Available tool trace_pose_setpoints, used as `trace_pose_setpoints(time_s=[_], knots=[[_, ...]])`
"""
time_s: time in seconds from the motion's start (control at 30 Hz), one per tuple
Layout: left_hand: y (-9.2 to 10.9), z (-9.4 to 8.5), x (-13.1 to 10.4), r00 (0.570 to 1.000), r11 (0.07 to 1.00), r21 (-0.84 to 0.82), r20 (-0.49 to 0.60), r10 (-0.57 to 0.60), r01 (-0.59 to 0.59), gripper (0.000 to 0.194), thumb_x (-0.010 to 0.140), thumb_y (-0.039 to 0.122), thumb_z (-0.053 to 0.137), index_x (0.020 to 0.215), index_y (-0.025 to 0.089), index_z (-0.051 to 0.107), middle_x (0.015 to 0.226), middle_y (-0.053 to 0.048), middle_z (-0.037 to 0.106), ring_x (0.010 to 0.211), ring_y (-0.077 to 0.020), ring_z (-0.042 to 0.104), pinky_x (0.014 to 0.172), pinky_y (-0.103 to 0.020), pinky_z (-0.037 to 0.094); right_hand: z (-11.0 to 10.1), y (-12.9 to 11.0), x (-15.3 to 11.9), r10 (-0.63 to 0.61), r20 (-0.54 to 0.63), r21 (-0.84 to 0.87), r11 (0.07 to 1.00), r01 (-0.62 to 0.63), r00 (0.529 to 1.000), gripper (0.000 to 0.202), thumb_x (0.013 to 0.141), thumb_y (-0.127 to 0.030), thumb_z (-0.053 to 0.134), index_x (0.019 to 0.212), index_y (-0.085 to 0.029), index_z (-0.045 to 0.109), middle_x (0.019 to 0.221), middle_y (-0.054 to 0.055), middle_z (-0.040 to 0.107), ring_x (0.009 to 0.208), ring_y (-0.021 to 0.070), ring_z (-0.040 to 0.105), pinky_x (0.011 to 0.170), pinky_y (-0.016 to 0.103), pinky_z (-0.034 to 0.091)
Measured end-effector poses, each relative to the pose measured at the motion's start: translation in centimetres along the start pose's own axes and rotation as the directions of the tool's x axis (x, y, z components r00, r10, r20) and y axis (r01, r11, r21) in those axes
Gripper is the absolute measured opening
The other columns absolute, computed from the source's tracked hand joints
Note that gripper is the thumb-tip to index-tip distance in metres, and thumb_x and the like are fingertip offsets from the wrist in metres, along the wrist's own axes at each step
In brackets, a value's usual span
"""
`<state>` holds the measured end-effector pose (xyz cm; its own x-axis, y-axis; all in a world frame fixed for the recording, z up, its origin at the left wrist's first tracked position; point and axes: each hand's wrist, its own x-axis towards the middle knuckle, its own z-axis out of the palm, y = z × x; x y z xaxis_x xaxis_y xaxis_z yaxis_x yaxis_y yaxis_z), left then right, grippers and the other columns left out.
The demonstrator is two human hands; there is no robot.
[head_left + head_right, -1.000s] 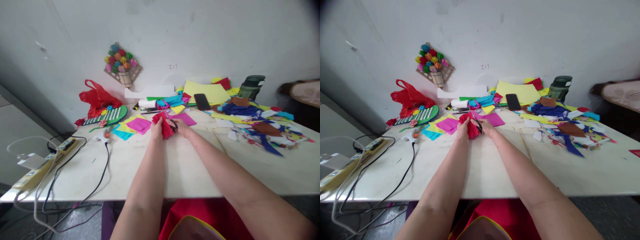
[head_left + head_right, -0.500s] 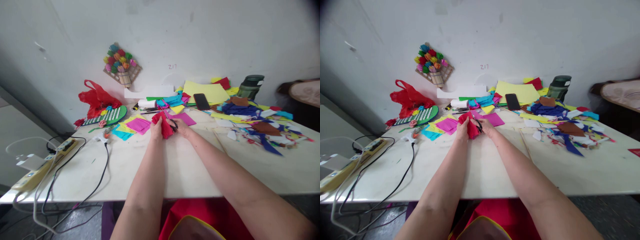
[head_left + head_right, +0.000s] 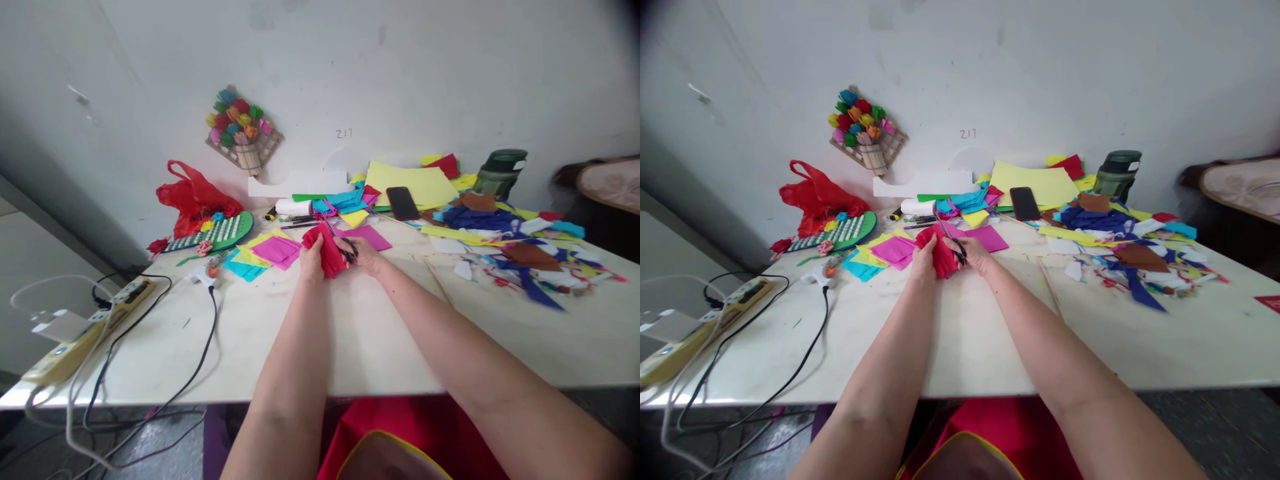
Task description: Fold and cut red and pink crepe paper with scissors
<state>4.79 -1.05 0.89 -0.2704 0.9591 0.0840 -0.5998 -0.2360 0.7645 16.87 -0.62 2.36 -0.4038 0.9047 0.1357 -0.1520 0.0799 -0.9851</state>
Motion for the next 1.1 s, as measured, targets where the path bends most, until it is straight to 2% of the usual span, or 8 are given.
trace_pose_setpoints(time_s=[0.33, 0.53, 0.9, 1.1], knots=[[0.2, 0.1, 0.0, 0.998, 1.0, 0.011, -0.054, 0.02, -0.019, 0.023, 0.061, 0.027, 0.071, 0.077, 0.015, 0.058, 0.071, -0.004, 0.064, 0.067, -0.0171, 0.063, 0.073, -0.035, 0.05, -0.6, 0.1, 0.2, -0.006, 0.026, -0.113, 0.994, 0.009, 1.0, 0.036, 0.064, -0.048, 0.066, 0.059, -0.015, 0.05, 0.042, -0.003, 0.052, 0.031, 0.0071, 0.046, 0.031, 0.017, 0.033], [0.2, 0.1, -0.1, 0.999, 1.0, 0.019, -0.029, 0.017, -0.016, 0.025, 0.06, 0.027, 0.071, 0.079, 0.015, 0.059, 0.07, -0.004, 0.064, 0.071, -0.018, 0.063, 0.074, -0.035, 0.05, -0.9, 0.4, 0.3, -0.022, 0.035, -0.122, 0.992, 0.026, 0.999, 0.035, 0.065, -0.046, 0.066, 0.06, -0.015, 0.05, 0.042, -0.003, 0.051, 0.031, 0.0064, 0.045, 0.031, 0.017, 0.032], [-0.1, -0.4, 0.3, 0.999, 0.999, -0.02, 0.037, -0.026, 0.027, 0.025, 0.063, 0.027, 0.07, 0.081, 0.016, 0.057, 0.073, -0.003, 0.065, 0.066, -0.0167, 0.063, 0.073, -0.037, 0.05, -0.8, -1.0, -0.8, 0.01, 0.093, -0.141, 0.99, 0.004, 0.996, 0.04, 0.067, -0.051, 0.061, 0.058, -0.015, 0.049, 0.043, -0.002, 0.053, 0.031, 0.0059, 0.045, 0.029, 0.016, 0.031], [-0.2, -0.4, 0.6, 1.0, 1.0, -0.002, 0.016, -0.017, 0.017, 0.023, 0.063, 0.025, 0.069, 0.08, 0.016, 0.057, 0.068, -0.001, 0.064, 0.061, -0.0138, 0.062, 0.07, -0.031, 0.051, -0.9, -1.0, -0.9, -0.014, 0.091, -0.156, 0.987, 0.029, 0.996, 0.039, 0.069, -0.05, 0.06, 0.057, -0.015, 0.05, 0.042, -0.002, 0.052, 0.03, 0.0058, 0.044, 0.029, 0.016, 0.029]])
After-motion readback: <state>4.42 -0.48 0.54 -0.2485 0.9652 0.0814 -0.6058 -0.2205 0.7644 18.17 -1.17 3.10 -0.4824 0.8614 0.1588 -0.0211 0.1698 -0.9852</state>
